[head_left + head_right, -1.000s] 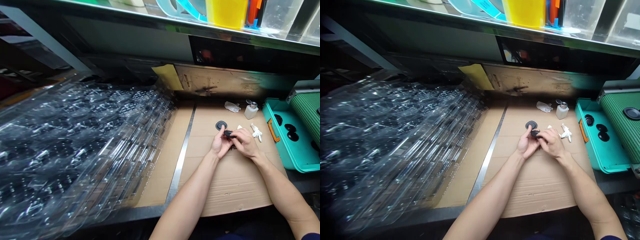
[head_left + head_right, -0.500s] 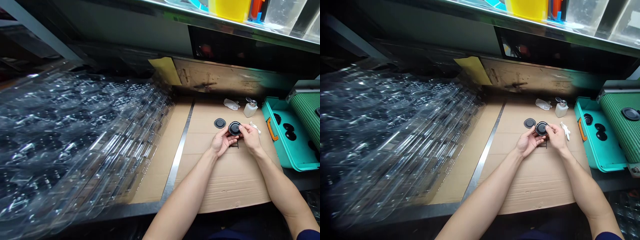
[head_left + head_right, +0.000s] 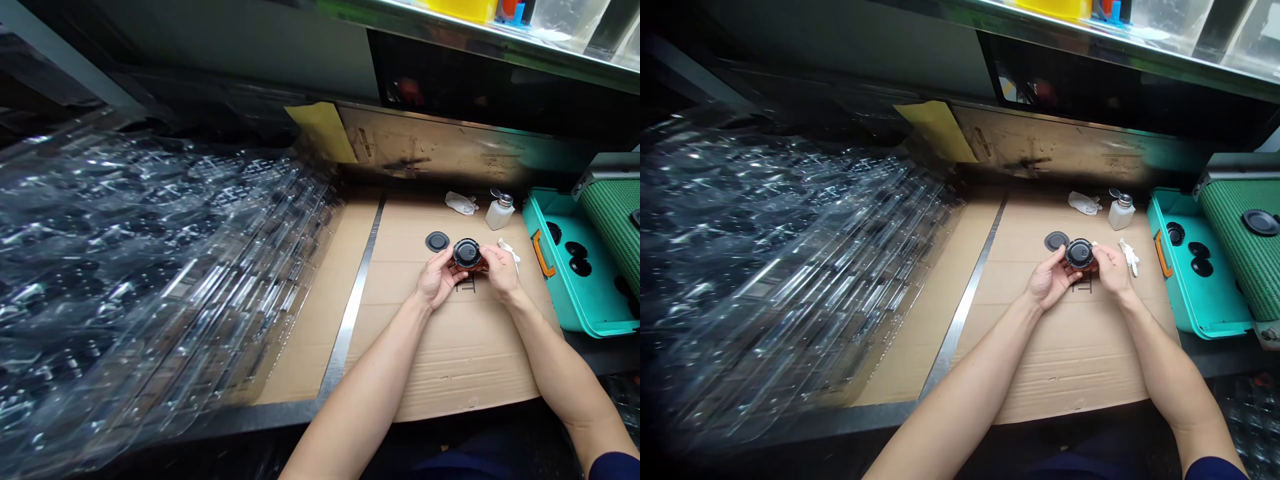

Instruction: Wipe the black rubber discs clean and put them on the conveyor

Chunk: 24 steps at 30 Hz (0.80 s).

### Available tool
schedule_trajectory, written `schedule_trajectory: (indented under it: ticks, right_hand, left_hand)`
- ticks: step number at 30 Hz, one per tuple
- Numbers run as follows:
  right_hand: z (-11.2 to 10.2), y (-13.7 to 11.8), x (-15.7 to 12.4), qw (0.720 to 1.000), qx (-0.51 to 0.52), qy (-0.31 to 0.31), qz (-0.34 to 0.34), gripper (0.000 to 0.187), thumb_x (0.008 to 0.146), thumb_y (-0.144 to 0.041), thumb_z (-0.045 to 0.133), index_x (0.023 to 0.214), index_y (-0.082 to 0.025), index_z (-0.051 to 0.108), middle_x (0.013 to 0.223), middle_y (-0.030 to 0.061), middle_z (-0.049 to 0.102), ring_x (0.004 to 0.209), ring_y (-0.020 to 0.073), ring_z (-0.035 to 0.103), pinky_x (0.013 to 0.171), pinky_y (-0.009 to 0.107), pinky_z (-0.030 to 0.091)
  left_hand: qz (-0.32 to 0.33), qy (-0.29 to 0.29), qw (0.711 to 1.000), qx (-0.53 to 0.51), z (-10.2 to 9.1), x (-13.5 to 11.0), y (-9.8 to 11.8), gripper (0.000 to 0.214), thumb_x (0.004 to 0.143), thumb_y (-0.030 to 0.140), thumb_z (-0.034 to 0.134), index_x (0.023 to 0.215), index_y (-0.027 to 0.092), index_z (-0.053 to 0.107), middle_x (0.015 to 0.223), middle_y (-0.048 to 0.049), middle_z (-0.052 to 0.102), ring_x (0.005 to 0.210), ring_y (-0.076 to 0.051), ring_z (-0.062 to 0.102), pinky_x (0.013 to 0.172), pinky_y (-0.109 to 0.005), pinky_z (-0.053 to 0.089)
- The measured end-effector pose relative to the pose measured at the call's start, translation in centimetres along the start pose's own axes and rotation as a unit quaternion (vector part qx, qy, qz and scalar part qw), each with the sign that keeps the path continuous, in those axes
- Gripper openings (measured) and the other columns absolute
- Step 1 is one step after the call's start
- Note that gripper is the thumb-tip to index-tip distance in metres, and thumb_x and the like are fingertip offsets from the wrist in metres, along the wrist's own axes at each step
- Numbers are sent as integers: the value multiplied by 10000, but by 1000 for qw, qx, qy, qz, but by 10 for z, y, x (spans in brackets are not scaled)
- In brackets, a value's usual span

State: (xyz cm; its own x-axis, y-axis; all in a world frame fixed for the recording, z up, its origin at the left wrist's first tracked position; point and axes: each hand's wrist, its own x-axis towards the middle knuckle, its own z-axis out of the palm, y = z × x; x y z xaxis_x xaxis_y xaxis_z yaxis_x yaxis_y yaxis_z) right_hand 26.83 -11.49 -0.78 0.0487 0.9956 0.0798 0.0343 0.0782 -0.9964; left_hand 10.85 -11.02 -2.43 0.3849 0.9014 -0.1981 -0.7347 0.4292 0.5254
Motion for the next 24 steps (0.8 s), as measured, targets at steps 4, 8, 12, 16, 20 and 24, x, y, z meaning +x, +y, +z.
schedule_trajectory:
  ticks: [4,8,12,16,20,24]
  right_hand:
    - [2,-3,0,1000,8,-1,3,366,877,-532,642,719,-202,657,653,-1,644,607,146,574,579,256,489]
    - [3,-6,-1,1000,12,-2,2,373,876,-527,643,694,-201,643,642,-3,631,605,141,564,572,250,478]
    - [4,-7,-3,1000,23,-6,4,365,881,-513,643,694,-199,642,645,-6,624,600,138,566,572,250,486]
    - [5,-7,-3,1000,28,-5,4,360,881,-502,646,692,-196,645,640,-11,615,589,132,560,568,248,488]
    - [3,-8,-4,1000,28,-4,7,371,872,-515,656,684,-196,638,625,-12,612,583,133,560,556,246,481]
    - [3,-8,-2,1000,17,-13,2,384,869,-536,664,702,-191,659,615,-14,617,576,123,553,544,233,464]
  left_hand:
    - [-9,5,1000,4,0,0,0,261,876,367,740,1002,143,699,899,-66,741,746,-171,709,643,-274,575]
    - [-13,10,1000,10,1,0,1,248,895,361,714,999,136,702,924,-85,745,739,-173,714,639,-270,572]
    - [-14,12,1000,11,1,0,1,241,913,350,688,1015,133,707,925,-89,747,729,-173,714,633,-266,573]
    - [-16,10,1000,12,0,0,1,241,922,351,676,1018,132,709,926,-88,748,724,-171,713,632,-264,575]
    - [-17,11,1000,10,0,-1,0,244,913,349,687,1019,130,707,918,-84,746,733,-177,717,627,-263,575]
    - [-11,15,1000,18,1,0,0,241,899,356,705,997,136,701,899,-79,745,730,-175,718,618,-258,571]
